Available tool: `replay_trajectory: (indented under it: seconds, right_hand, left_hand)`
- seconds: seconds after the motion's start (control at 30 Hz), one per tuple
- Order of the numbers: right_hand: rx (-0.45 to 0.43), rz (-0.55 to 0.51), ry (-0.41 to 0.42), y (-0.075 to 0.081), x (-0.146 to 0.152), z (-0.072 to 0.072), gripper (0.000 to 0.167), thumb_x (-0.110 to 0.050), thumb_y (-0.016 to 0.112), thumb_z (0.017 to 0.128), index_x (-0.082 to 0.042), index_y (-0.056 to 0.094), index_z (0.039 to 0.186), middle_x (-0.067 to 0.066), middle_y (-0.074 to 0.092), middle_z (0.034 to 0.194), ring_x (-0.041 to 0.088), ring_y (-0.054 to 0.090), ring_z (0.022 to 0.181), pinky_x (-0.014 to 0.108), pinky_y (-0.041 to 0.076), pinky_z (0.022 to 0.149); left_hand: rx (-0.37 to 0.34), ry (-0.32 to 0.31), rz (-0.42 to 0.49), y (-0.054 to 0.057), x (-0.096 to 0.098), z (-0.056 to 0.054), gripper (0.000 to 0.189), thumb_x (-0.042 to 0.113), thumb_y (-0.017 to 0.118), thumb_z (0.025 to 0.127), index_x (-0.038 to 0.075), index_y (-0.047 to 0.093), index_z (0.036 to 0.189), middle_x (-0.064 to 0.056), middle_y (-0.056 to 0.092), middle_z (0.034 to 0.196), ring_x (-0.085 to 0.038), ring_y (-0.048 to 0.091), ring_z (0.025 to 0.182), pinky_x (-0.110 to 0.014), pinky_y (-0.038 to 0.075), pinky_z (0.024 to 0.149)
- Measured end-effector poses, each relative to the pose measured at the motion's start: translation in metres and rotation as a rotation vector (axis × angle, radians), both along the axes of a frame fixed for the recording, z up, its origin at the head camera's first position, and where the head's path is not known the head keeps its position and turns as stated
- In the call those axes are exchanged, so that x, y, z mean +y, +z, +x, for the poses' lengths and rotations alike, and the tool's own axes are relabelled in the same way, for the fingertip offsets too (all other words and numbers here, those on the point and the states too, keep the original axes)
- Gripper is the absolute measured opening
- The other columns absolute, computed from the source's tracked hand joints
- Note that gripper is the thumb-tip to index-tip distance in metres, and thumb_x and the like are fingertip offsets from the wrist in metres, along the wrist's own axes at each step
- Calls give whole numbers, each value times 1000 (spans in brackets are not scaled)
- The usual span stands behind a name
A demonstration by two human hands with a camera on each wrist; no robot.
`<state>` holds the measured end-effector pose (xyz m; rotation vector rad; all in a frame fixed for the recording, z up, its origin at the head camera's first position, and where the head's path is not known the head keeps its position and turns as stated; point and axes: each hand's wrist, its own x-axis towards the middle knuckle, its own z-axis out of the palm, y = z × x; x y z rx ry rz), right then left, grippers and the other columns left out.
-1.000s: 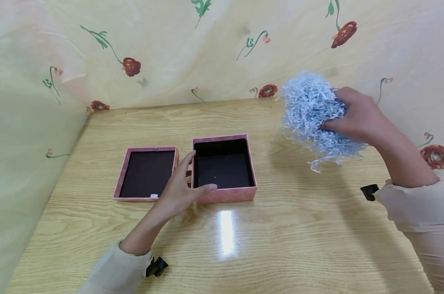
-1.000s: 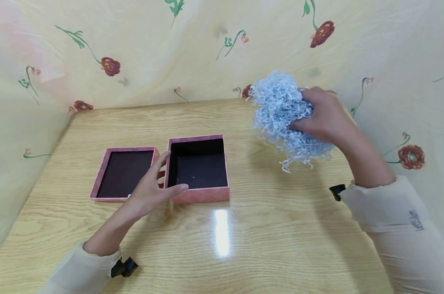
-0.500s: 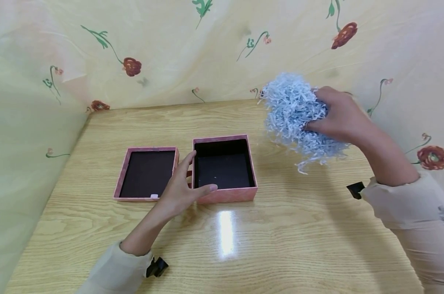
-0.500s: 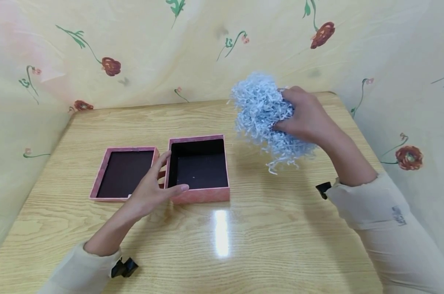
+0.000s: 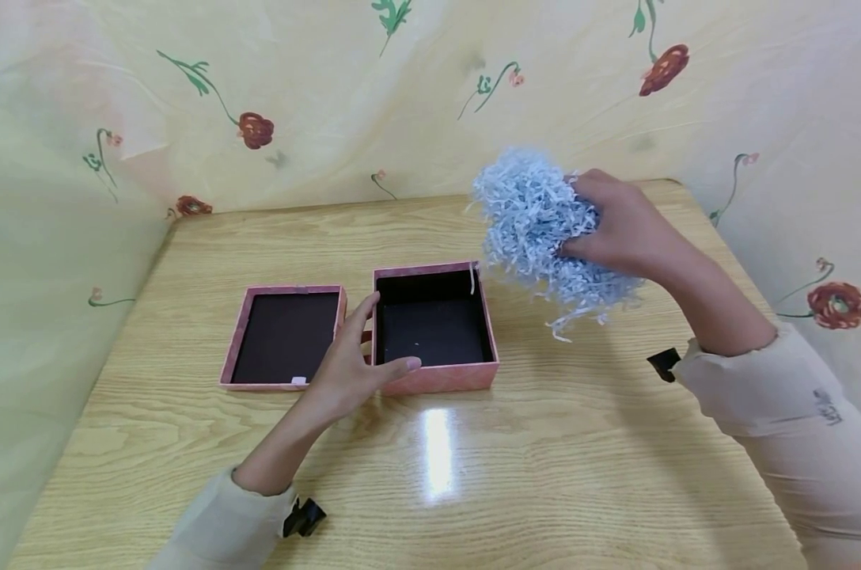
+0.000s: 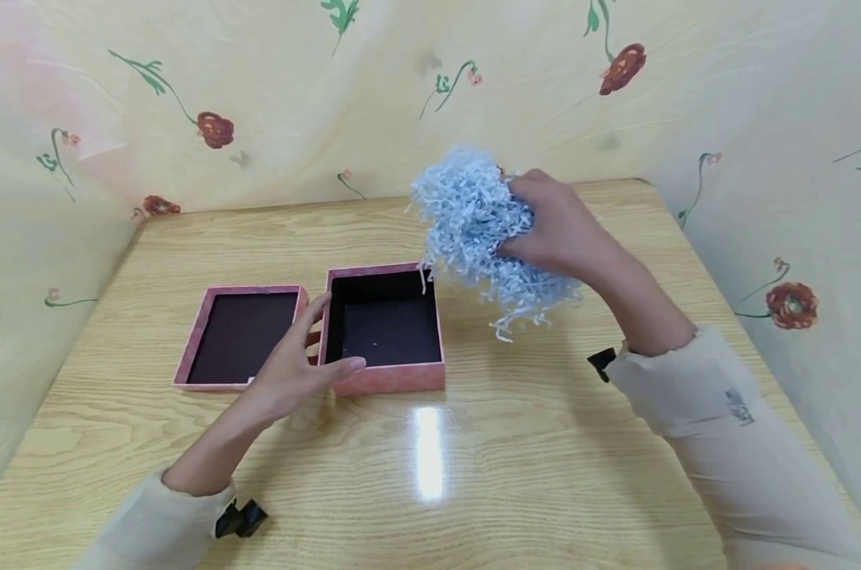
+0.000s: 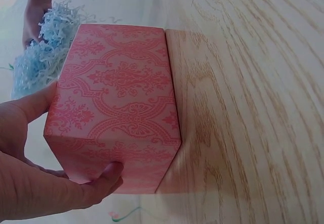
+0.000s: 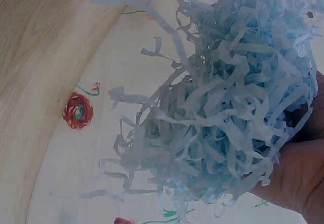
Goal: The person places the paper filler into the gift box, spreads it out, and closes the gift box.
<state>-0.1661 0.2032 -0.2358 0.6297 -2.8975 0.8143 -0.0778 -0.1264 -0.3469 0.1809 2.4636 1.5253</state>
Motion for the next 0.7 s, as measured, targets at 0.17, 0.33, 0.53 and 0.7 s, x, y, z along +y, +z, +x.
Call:
replay_trajectory:
  seconds: [0.17,0.33,0.53,0.7]
  right_hand:
    - [-25,8,26,-2,-9,0,52,4,77,73,5,55,120,20,52,117,35,50,101,52,44,84]
    - [-31,35,58,-5,-18,-2,51,5,76,72,10,53,118,22,50,123,40,49,108,55,43,89]
    - [-17,60,83,-5,-31,-3,51,5,75,73,10,53,119,22,50,124,39,50,105,54,44,89]
    - [-30,75,107,-6,-40,-3,46,6,75,72,7,55,113,21,50,120,36,49,101,49,44,82]
  left_hand:
    - [-1,0,0,0,0,0,103,39,81,77,26,14,155,-5,18,158,-42,36,134,-56,45,96]
    - [-7,-1,1,-1,0,-1,102,39,80,78,24,14,155,-6,18,158,-42,35,135,-56,44,96]
    - [-11,2,2,-1,0,0,102,38,80,78,25,14,155,-6,18,158,-42,35,135,-56,44,97]
    - [-5,1,5,-1,0,0,102,38,80,78,24,14,155,-6,18,158,-42,33,136,-57,43,97]
